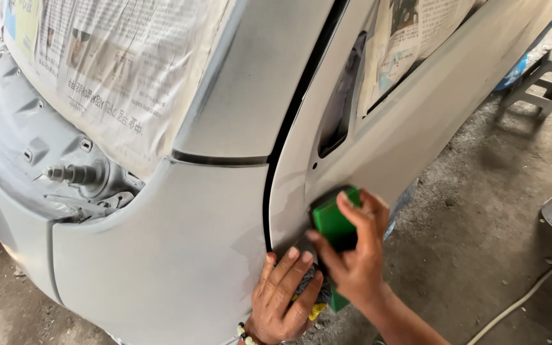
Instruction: The person sands the front bumper and side panel of a white car using a green sanding block and a yellow cloth. They work on the lower edge of the bumper and the area around the door handle, occasionally wiping the surface with the cloth.
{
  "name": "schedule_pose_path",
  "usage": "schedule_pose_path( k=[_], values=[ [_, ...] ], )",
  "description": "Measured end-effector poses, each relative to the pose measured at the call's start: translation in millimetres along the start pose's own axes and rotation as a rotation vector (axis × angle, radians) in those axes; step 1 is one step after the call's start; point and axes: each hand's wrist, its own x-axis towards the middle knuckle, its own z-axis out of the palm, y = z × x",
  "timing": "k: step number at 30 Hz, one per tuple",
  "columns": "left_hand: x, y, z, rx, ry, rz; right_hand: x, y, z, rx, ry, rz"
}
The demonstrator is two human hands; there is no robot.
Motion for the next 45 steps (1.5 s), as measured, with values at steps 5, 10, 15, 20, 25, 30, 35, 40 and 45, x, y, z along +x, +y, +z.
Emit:
schedule_pose_path(
  k=[5, 10, 15, 20, 25, 30, 35, 40, 45],
  values=[
    [-0.9, 2.9, -1.5, -0.008, -0.026, -0.013, -1.9, -9.3, 0.3, -0.100, 0.023, 0.003],
    [-3.5, 7.7, -0.9, 0.003, 0.002, -0.035, -5.5, -6.0, 1.8, -0.084, 0.041, 0.050],
    [-5.1, 9.1, 1.1, 0.012, 0.011, -0.054, -7.2, 9.7, 3.5, -0.020, 0.060, 0.079],
    [-5.0, 12.7, 4.5, 0.027, 0.043, -0.063, -25.5, 15.4, -9.4, 0.123, -0.054, 0.061],
    [24.0, 21.4, 11.0, 0.172, -0.100, -0.223, -17.0, 32.9, -52.2, 0.346, 0.006, 0.311],
    [79.4, 18.8, 40.9, 0.571, -0.162, -0.294, -19.2, 59.0, -75.3, 0.387, -0.036, 0.302],
    [83.6, 29.9, 108.7, 0.443, -0.418, -0.295, -35.0, 109.0, -105.2, 0.473, -0.101, 0.523],
    [63.0, 63.7, 99.6, 0.341, -0.261, -0.434, -45.2, 167.2, -152.0, 0.506, -0.176, 0.576],
    [73.3, 72.6, 77.6, 0.553, -0.282, -0.769, -43.0, 208.3, -180.6, 0.396, -0.274, 0.632]
  ],
)
